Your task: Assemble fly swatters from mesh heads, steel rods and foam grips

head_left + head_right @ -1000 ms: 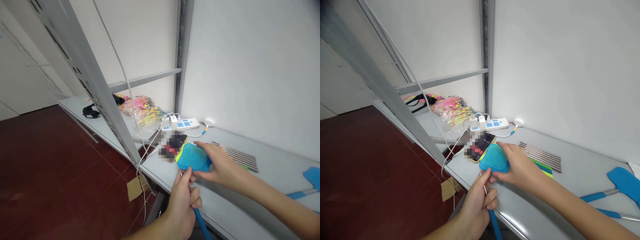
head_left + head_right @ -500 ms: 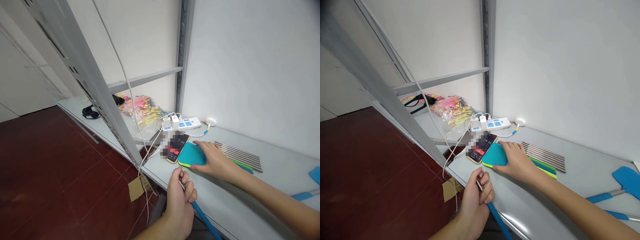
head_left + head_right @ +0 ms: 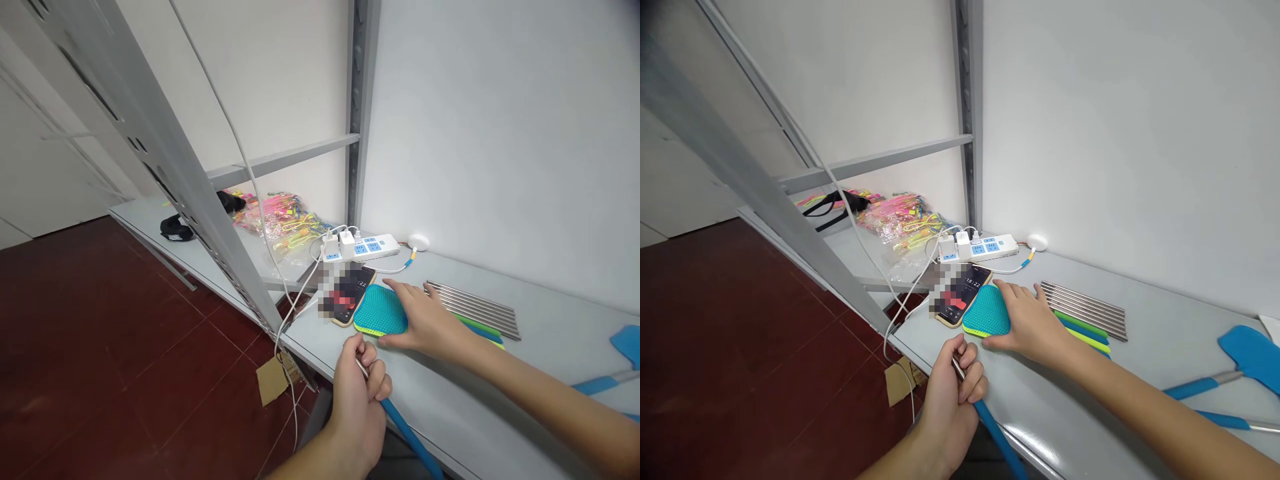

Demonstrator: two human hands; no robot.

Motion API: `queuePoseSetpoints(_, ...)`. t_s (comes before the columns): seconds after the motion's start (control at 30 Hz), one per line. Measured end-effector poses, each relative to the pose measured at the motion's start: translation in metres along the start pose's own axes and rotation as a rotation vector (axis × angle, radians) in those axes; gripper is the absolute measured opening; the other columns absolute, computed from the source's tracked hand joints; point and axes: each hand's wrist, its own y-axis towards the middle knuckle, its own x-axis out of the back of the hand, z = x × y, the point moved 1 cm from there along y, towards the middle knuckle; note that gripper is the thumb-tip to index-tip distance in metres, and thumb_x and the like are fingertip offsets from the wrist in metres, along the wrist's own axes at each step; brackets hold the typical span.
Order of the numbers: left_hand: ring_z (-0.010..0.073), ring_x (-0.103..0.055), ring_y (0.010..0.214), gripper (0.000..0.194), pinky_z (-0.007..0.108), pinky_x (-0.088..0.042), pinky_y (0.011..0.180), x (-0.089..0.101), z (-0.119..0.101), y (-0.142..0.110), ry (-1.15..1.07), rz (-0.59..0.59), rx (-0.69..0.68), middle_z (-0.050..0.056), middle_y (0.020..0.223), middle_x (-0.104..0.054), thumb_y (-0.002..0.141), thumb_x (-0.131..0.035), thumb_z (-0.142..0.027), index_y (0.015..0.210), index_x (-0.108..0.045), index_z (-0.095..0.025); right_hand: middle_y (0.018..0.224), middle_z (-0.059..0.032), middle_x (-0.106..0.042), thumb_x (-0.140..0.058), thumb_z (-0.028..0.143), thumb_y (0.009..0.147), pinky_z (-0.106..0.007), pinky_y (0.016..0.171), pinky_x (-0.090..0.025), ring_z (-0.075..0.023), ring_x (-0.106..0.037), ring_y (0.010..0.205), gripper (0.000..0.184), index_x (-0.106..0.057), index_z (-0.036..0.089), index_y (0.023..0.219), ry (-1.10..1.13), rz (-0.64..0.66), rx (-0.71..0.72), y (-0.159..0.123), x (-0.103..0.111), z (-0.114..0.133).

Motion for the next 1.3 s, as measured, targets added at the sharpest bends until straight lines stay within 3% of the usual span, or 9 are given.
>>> queuePoseSetpoints(0.43, 0.0011, -0.014, 0.036, 0.026, 0.020, -0.018, 0.038, 0.000, 0.000, 0.007, -0.046, -0.008, 0.003, -0.009, 0.063, -0.031, 0.087, -0.057, -0.028, 0.073, -0.037, -0.020, 0.138, -0.0206, -0.054, -0.067, 0.051, 0.075, -0.073, 0.108, -0.011, -0.0371, -0.049, 0.129, 0.089, -0.029, 0.018, 0.149, -0.007, 0.023, 0.018, -0.002, -0.001, 0.004)
queuePoseSetpoints(0.6, 0.0012, -0.016, 0.036, 0.025, 0.020, -0.019, 0.038, -0.004, -0.004, 0.006, -0.090, 0.006, -0.022, -0.008, 0.063, -0.033, 0.090, -0.054, -0.027, 0.072, -0.040, -0.019, 0.142, -0.0201, -0.051, -0.066, 0.054, 0.080, -0.071, 0.110, -0.017, -0.0369, -0.044, 0.134, 0.081, -0.034, 0.018, 0.145, -0.056, -0.079, 0.029, -0.010, 0.013, 0.015)
queuePoseSetpoints(0.7, 0.0027, -0.021, 0.039, 0.026, 0.021, -0.025, 0.041, -0.010, -0.010, 0.002, -0.150, 0.069, -0.072, -0.007, 0.063, -0.033, 0.092, -0.054, -0.027, 0.071, -0.041, -0.019, 0.136, -0.0160, -0.058, -0.055, 0.050, 0.091, -0.059, 0.107, -0.034, -0.0310, -0.053, 0.127, 0.061, -0.039, 0.020, 0.141, 0.010, -0.104, 0.018, -0.034, 0.032, 0.028)
queuePoseSetpoints(0.8, 0.0064, -0.030, 0.046, 0.028, 0.023, -0.034, 0.049, -0.019, -0.009, -0.004, -0.194, 0.132, -0.143, -0.006, 0.064, -0.033, 0.093, -0.054, -0.032, 0.071, -0.041, -0.020, 0.115, -0.0088, -0.070, -0.052, 0.045, 0.094, -0.037, 0.081, -0.055, -0.0246, -0.067, 0.102, 0.040, -0.051, 0.026, 0.129, 0.177, 0.038, -0.056, -0.073, 0.044, 0.041)
queuePoseSetpoints(0.9, 0.0094, -0.035, 0.053, 0.033, 0.026, -0.039, 0.056, -0.027, 0.010, -0.011, -0.184, 0.173, -0.094, -0.005, 0.065, -0.035, 0.094, -0.053, -0.039, 0.070, -0.040, -0.020, 0.095, -0.0033, -0.074, -0.047, 0.035, 0.097, -0.029, 0.063, -0.054, -0.0209, -0.071, 0.081, 0.019, -0.060, 0.029, 0.110, 0.288, 0.135, -0.084, -0.113, 0.041, 0.050)
queuePoseSetpoints(1.07, 0.0127, -0.047, 0.072, 0.026, 0.027, -0.043, 0.071, -0.023, 0.060, -0.022, 0.229, 0.368, -0.031, 0.001, 0.082, -0.048, 0.096, -0.047, -0.035, 0.076, -0.047, -0.019, 0.081, -0.0033, -0.073, -0.037, 0.034, 0.100, -0.029, 0.059, -0.049, -0.0217, -0.068, 0.068, 0.025, -0.061, 0.028, 0.100, 0.285, 0.076, -0.238, -0.164, 0.040, 0.045)
queuePoseSetpoints(1.17, 0.0147, -0.050, 0.081, 0.016, 0.029, -0.043, 0.077, -0.010, 0.072, -0.018, 0.514, 0.382, -0.275, 0.003, 0.092, -0.050, 0.097, -0.046, -0.037, 0.098, -0.050, -0.021, 0.077, -0.0037, -0.070, -0.035, 0.043, 0.101, -0.028, 0.062, -0.046, -0.0213, -0.066, 0.068, 0.032, -0.060, 0.025, 0.094, 0.283, 0.116, -0.425, -0.189, 0.053, 0.033)
queuePoseSetpoints(1.23, 0.0180, -0.051, 0.097, 0.020, 0.034, -0.041, 0.090, -0.007, 0.068, -0.014, 0.780, 0.419, -0.718, 0.005, 0.105, -0.050, 0.095, -0.051, -0.031, 0.114, -0.046, -0.024, 0.076, -0.0035, -0.068, -0.032, 0.049, 0.101, -0.029, 0.064, -0.044, -0.0212, -0.064, 0.070, 0.037, -0.058, 0.024, 0.091, 0.278, 0.123, -0.521, -0.205, 0.063, 0.025)
queuePoseSetpoints(1.3, 0.0239, -0.047, 0.115, 0.029, 0.044, -0.035, 0.102, -0.013, 0.065, -0.015, 1.082, 0.629, -1.238, 0.009, 0.119, -0.048, 0.092, -0.054, -0.026, 0.120, -0.046, -0.025, 0.075, -0.0029, -0.065, -0.030, 0.052, 0.101, -0.030, 0.066, -0.041, -0.0213, -0.062, 0.070, 0.039, -0.056, 0.024, 0.091, 0.266, 0.115, -0.567, -0.220, 0.070, 0.020)
